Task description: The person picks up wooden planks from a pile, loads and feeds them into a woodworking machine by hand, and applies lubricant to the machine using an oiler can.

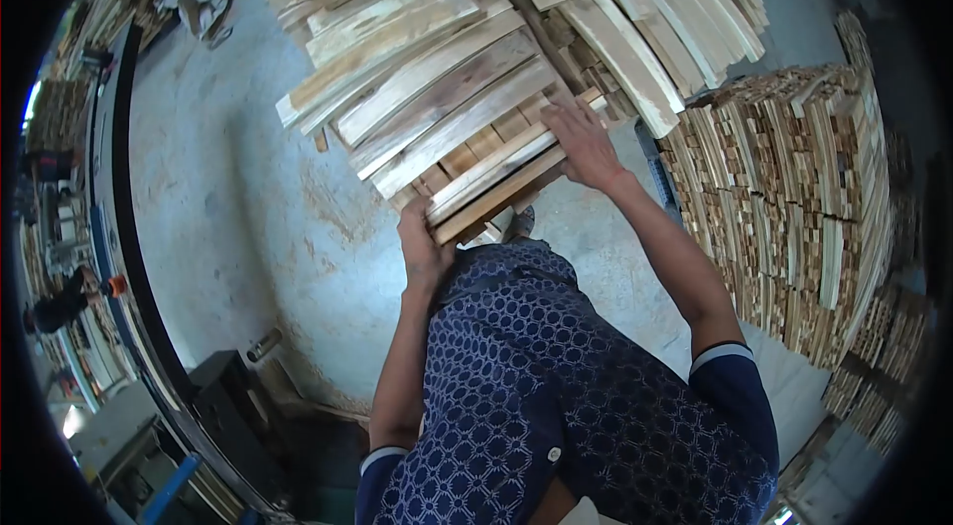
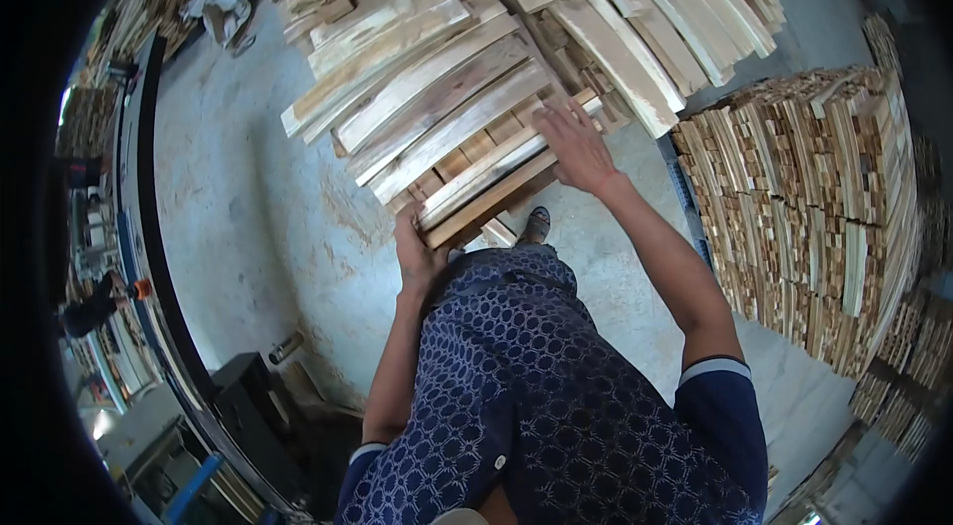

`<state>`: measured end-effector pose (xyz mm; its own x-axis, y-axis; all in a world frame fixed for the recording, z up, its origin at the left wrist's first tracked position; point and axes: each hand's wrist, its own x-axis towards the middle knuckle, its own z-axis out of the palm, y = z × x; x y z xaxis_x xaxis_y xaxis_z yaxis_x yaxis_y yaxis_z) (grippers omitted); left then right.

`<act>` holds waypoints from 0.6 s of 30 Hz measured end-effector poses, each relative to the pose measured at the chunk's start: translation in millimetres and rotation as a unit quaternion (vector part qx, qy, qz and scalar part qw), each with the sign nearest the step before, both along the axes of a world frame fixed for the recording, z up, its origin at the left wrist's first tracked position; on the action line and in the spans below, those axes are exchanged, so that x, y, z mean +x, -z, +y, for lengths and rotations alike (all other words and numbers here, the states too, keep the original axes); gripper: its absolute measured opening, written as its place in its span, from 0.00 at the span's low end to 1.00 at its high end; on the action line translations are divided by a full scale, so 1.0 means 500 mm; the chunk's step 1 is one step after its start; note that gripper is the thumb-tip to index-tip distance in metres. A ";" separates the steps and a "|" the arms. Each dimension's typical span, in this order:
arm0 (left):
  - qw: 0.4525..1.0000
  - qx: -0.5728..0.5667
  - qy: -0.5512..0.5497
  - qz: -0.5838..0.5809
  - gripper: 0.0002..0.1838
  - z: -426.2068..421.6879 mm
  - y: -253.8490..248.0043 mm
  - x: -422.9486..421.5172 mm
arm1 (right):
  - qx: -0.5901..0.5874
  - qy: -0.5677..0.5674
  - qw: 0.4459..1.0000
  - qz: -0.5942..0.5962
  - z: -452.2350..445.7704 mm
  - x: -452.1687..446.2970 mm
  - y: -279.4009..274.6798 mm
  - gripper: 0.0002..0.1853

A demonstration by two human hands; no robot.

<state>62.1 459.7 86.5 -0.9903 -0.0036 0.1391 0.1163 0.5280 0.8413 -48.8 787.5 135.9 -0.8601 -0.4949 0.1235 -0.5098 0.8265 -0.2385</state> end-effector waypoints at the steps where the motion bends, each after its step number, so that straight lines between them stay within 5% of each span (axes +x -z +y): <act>1: 0.999 0.047 -0.019 -0.013 0.37 -0.001 0.008 -0.007 | -0.001 -0.017 1.000 -0.016 0.001 -0.014 -0.007 0.37; 4: 0.997 0.030 -0.065 -0.021 0.42 -0.010 -0.083 -0.026 | 0.003 -0.062 0.997 -0.045 -0.004 -0.043 -0.028 0.40; 10: 0.999 -0.046 -0.025 -0.005 0.57 -0.058 -0.051 -0.044 | -0.013 -0.067 0.995 -0.069 -0.081 -0.027 -0.013 0.49; 12: 0.990 -0.048 -0.129 0.035 0.59 -0.033 -0.060 -0.031 | 0.023 -0.045 0.996 -0.067 -0.089 -0.030 -0.012 0.55; 13: 0.977 0.032 -0.209 0.030 0.49 -0.018 -0.067 -0.020 | 0.027 -0.049 0.996 -0.076 -0.086 -0.032 -0.013 0.57; 16: 0.961 0.148 -0.223 -0.068 0.35 -0.049 0.009 0.044 | 0.025 -0.065 0.992 -0.107 -0.082 -0.034 -0.029 0.60; 17: 0.970 0.109 -0.219 0.001 0.23 -0.053 0.012 0.045 | 0.028 -0.074 0.989 -0.124 -0.081 -0.039 -0.036 0.62; 18: 0.968 0.111 -0.223 -0.003 0.23 -0.054 -0.013 0.049 | 0.031 -0.077 0.988 -0.128 -0.080 -0.042 -0.038 0.62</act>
<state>86.6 432.6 92.9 -0.8839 -0.4608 0.0800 -0.0872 0.3304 0.9398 -70.0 747.3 155.2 -0.7728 -0.6226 -0.1230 -0.5606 0.7606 -0.3275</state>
